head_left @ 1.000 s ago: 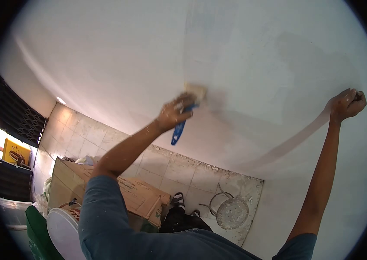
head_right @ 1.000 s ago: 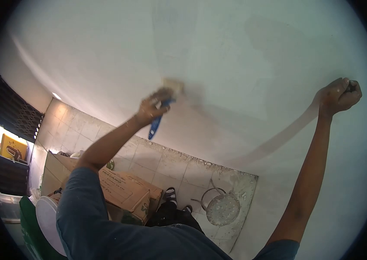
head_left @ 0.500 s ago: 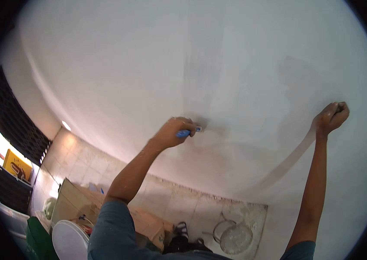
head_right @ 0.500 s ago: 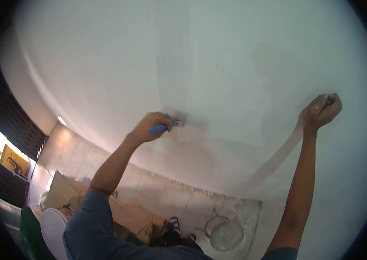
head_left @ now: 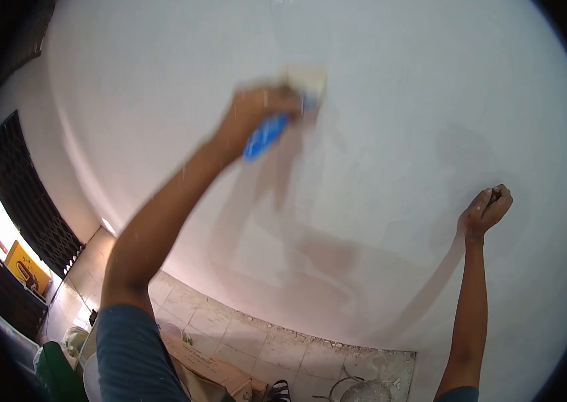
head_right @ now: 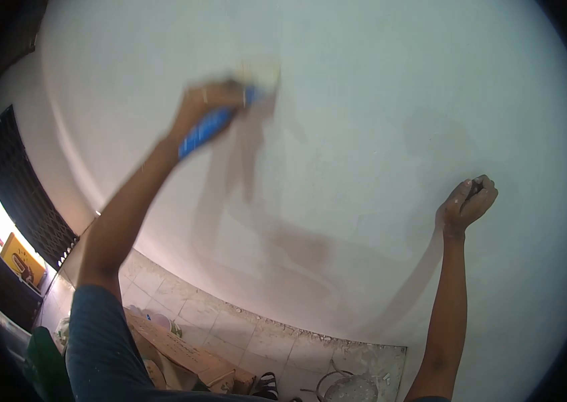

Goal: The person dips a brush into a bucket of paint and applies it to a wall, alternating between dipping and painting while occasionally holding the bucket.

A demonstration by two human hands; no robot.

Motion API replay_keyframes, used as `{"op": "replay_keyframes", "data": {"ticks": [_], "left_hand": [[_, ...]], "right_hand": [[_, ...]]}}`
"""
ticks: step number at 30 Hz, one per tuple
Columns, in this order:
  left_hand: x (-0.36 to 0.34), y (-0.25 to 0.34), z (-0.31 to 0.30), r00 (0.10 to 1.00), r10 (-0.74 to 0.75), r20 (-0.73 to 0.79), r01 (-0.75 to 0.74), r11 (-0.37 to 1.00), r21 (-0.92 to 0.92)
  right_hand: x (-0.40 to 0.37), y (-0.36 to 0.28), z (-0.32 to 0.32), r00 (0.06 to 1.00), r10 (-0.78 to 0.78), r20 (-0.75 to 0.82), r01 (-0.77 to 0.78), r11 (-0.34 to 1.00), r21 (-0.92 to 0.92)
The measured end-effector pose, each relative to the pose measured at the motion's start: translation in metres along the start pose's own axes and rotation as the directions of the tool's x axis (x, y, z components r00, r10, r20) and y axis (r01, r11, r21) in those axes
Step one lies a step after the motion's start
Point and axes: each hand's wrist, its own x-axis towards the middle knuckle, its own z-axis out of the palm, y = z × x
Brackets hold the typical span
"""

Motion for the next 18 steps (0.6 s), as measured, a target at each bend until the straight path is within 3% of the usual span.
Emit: {"op": "replay_keyframes", "data": {"ticks": [1,2,4,6,7,8,10,11,12,13,14,15,16,17,18], "left_hand": [[-0.029,0.015,0.012,0.998,0.039,0.049,-0.032,0.992,-0.121],[-0.044,0.037,0.006,0.963,0.023,0.269,0.017,0.990,-0.143],[-0.035,0.036,-0.007,0.933,0.064,0.354,0.064,0.939,-0.337],[0.025,0.011,-0.037,0.990,0.098,0.104,-0.090,0.993,-0.073],[0.062,-0.010,-0.055,0.989,0.139,-0.047,-0.146,0.970,-0.192],[0.093,-0.017,-0.069,0.989,0.141,-0.048,-0.147,0.970,-0.195],[0.137,-0.015,-0.083,0.907,0.238,-0.347,-0.294,0.949,-0.117],[0.125,-0.013,-0.069,0.947,0.192,-0.258,-0.202,0.979,-0.013],[0.093,-0.041,-0.039,0.912,0.335,-0.235,-0.342,0.940,0.015],[0.052,-0.025,-0.018,0.972,0.173,-0.159,-0.155,0.980,0.123],[0.008,-0.019,0.007,0.979,0.130,-0.154,-0.112,0.986,0.121],[-0.034,0.015,0.021,0.954,-0.299,0.031,0.298,0.926,-0.233],[-0.074,0.038,0.035,0.885,-0.428,0.185,0.464,0.766,-0.444],[-0.116,0.054,0.053,0.686,-0.566,0.457,0.711,0.393,-0.583],[-0.164,0.061,0.077,0.925,-0.265,0.273,0.361,0.837,-0.410]], "right_hand": [[-0.001,0.005,-0.002,0.999,-0.022,0.026,0.023,0.999,-0.035],[-0.003,0.006,-0.004,0.998,-0.040,0.051,0.044,0.997,-0.071],[-0.003,0.006,-0.004,0.998,-0.023,0.054,0.026,0.997,-0.073],[0.000,0.006,-0.004,0.998,-0.023,0.066,0.028,0.997,-0.077],[-0.001,0.007,-0.003,0.998,-0.015,0.055,0.018,0.999,-0.050],[-0.002,0.007,-0.003,0.999,-0.005,0.043,0.006,1.000,-0.024],[-0.003,0.007,-0.003,0.999,0.001,0.044,0.001,0.999,-0.032],[-0.002,0.007,-0.004,0.999,0.006,0.049,-0.004,0.999,-0.033],[-0.002,0.008,-0.003,0.999,0.004,0.050,-0.003,1.000,-0.028],[-0.002,0.007,-0.003,0.999,0.010,0.042,-0.010,1.000,0.003],[-0.004,0.006,-0.003,0.999,0.019,0.037,-0.020,0.999,0.035],[-0.006,0.008,-0.003,0.999,0.023,0.038,-0.025,0.999,0.045],[-0.008,0.013,-0.004,0.999,0.001,0.054,-0.002,1.000,0.007],[-0.007,0.018,-0.005,0.997,-0.025,0.074,0.027,0.999,-0.031],[-0.007,0.020,-0.006,0.997,-0.025,0.078,0.027,0.999,-0.020]]}}
